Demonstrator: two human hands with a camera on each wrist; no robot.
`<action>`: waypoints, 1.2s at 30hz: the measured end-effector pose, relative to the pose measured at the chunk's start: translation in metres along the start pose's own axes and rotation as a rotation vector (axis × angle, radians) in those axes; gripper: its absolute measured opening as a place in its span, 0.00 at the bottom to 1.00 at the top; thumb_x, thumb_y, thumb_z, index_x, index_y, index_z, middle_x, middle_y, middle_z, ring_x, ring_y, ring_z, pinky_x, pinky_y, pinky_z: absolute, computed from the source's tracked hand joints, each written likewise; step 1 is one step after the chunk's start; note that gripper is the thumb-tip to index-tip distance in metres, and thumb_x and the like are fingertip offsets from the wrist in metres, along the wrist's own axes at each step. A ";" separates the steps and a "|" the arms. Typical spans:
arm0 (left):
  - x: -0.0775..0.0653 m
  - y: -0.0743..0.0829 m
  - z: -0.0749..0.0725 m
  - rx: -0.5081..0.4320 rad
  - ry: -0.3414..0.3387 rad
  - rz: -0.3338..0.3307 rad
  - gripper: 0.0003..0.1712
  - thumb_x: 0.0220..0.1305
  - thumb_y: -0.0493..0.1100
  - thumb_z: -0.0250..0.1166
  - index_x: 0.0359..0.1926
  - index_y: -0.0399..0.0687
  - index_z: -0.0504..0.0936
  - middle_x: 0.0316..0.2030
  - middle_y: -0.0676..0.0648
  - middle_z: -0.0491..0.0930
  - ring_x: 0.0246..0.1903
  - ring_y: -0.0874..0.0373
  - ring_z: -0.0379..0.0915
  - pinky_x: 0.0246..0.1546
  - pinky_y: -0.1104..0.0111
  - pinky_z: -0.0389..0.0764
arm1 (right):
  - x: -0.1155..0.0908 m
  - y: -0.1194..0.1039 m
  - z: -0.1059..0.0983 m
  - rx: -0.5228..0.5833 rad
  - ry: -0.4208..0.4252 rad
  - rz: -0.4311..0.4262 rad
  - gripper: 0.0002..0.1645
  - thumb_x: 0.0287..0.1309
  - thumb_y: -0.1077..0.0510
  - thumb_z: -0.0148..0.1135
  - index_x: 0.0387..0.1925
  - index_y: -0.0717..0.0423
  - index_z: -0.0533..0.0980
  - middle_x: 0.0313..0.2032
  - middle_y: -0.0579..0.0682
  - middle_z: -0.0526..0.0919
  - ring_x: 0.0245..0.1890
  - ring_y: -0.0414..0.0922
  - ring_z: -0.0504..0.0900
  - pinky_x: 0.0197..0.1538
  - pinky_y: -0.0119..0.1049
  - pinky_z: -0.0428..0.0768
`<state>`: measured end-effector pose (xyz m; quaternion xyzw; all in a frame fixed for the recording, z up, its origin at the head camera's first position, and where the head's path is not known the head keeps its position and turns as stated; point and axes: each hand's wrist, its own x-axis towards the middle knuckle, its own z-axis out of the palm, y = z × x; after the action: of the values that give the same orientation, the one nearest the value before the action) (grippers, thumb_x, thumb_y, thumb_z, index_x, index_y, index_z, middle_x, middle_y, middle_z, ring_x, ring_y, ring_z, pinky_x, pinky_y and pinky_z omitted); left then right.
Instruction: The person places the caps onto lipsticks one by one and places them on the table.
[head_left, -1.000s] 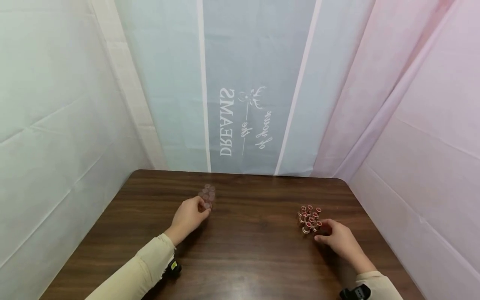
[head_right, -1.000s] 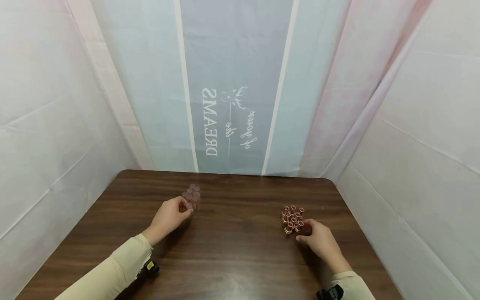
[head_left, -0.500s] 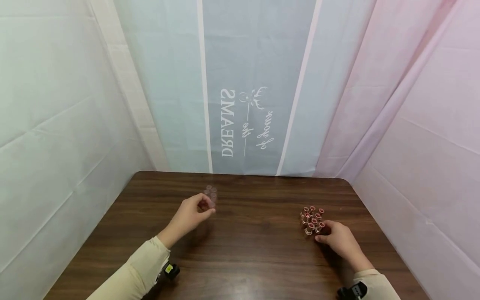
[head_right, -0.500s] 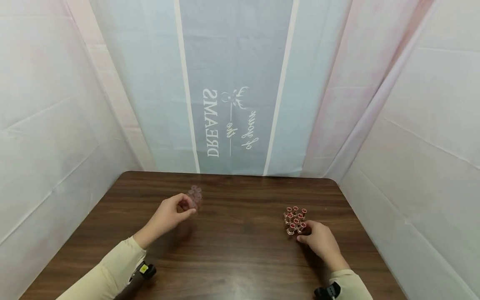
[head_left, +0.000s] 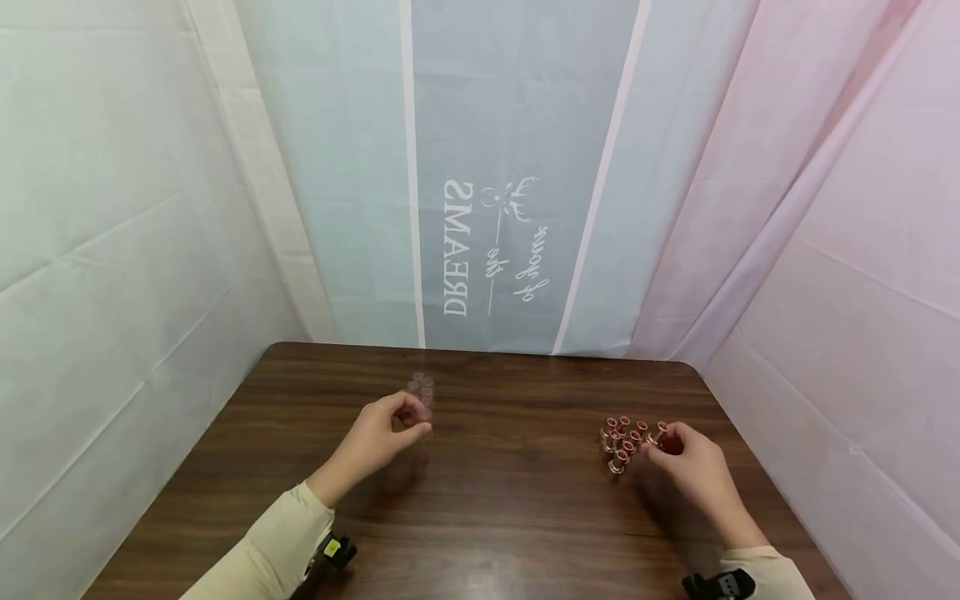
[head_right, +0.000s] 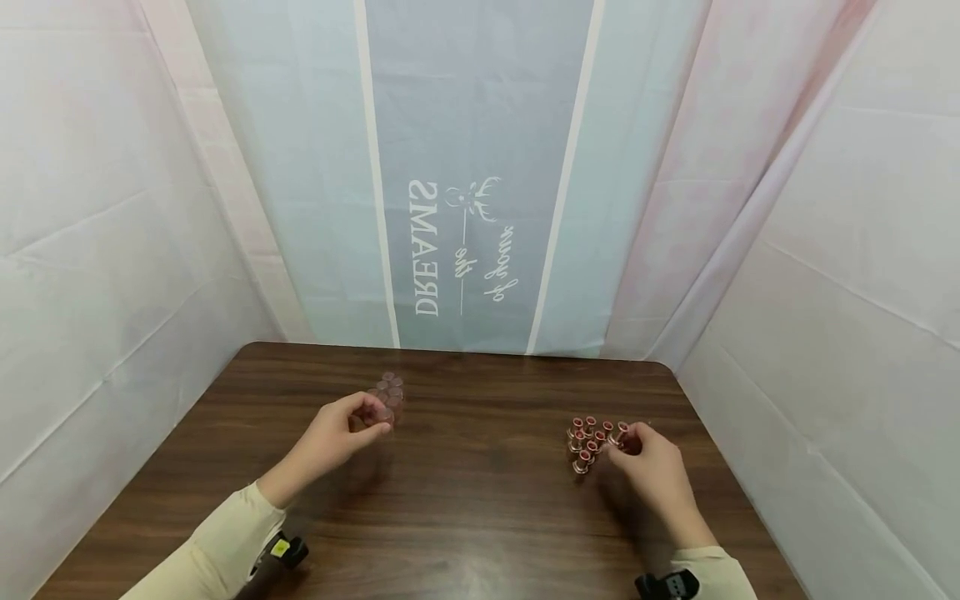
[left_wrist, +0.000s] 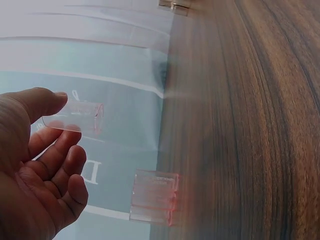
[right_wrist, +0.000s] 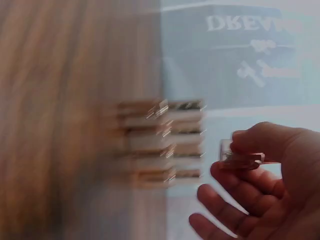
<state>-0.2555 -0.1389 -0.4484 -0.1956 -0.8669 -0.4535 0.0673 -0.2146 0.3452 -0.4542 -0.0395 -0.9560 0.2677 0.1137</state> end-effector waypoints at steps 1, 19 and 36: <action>-0.001 0.001 0.000 -0.006 -0.003 0.001 0.10 0.57 0.50 0.71 0.38 0.60 0.79 0.32 0.59 0.79 0.33 0.63 0.76 0.33 0.71 0.77 | 0.000 -0.005 -0.002 0.020 0.016 -0.015 0.20 0.53 0.40 0.68 0.34 0.50 0.76 0.32 0.48 0.82 0.31 0.42 0.76 0.32 0.35 0.73; -0.017 0.004 0.008 -0.057 -0.052 0.009 0.10 0.57 0.54 0.70 0.38 0.66 0.78 0.32 0.61 0.79 0.31 0.63 0.75 0.31 0.71 0.77 | -0.007 -0.135 0.019 0.398 -0.050 -0.307 0.15 0.52 0.44 0.70 0.39 0.43 0.78 0.34 0.41 0.83 0.34 0.39 0.82 0.38 0.33 0.80; -0.011 0.017 0.000 -0.053 -0.031 0.028 0.10 0.56 0.52 0.71 0.38 0.66 0.79 0.31 0.61 0.80 0.31 0.63 0.76 0.30 0.70 0.76 | -0.010 -0.177 0.062 0.542 -0.133 -0.301 0.13 0.48 0.49 0.74 0.35 0.41 0.79 0.32 0.39 0.84 0.32 0.42 0.83 0.38 0.37 0.82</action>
<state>-0.2388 -0.1330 -0.4385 -0.2163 -0.8527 -0.4723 0.0550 -0.2227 0.1620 -0.4155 0.1519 -0.8503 0.4948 0.0955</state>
